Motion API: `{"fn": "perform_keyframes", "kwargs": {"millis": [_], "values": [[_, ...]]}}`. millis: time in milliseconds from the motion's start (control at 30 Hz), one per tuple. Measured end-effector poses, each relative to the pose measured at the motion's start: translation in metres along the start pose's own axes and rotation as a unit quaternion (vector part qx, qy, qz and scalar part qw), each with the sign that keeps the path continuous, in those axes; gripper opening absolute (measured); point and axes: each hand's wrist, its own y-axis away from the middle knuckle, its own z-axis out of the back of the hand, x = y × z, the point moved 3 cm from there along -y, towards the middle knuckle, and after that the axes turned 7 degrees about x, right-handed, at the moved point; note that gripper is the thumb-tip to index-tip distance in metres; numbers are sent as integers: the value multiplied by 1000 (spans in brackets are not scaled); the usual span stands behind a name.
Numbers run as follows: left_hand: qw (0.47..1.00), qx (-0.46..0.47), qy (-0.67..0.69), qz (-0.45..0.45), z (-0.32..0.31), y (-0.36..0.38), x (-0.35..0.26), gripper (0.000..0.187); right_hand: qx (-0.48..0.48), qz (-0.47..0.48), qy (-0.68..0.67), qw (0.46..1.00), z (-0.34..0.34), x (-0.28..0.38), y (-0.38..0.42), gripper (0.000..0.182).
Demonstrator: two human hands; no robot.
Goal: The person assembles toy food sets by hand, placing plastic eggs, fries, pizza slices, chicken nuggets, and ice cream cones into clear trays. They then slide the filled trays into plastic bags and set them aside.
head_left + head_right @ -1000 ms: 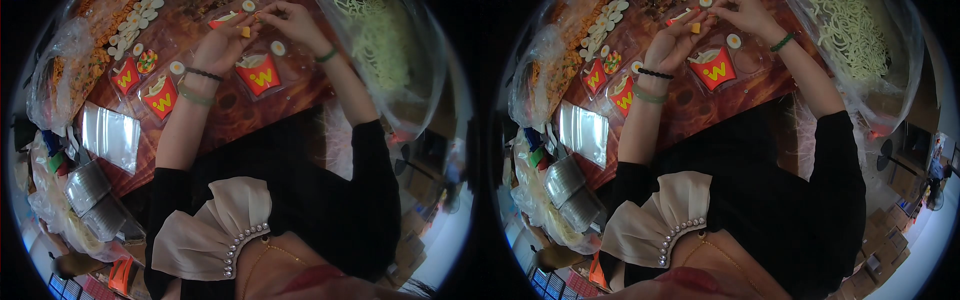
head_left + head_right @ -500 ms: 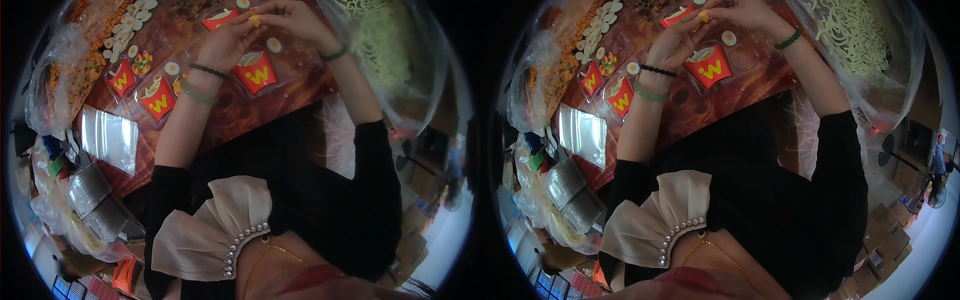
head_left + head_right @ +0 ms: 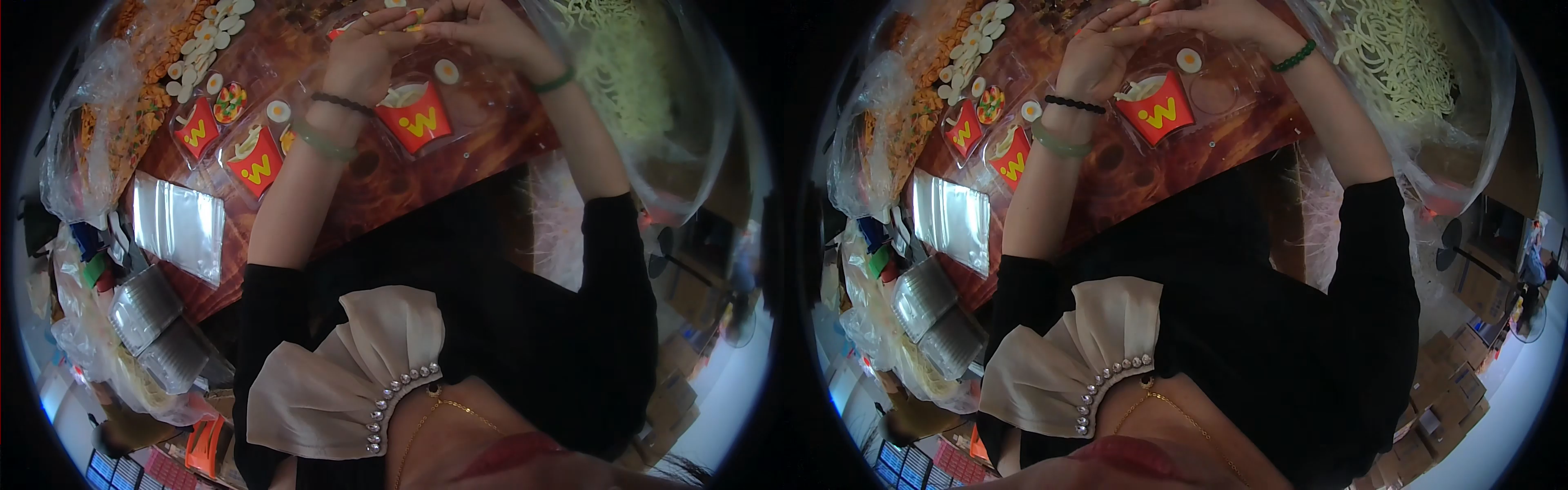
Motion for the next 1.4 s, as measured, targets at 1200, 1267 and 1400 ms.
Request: {"fn": "perform_keyframes", "kwargs": {"millis": [1200,1267,1400], "values": [[998,40,41,24,-1,3,-2,34,-48,94,117,987,-17,16,-3,18],[999,38,30,25,0,4,-2,34,-41,90,118,988,-14,16,-3,19],[999,21,42,3,7,12,-15,34,-34,43,145,988,11,17,-3,19]]}}
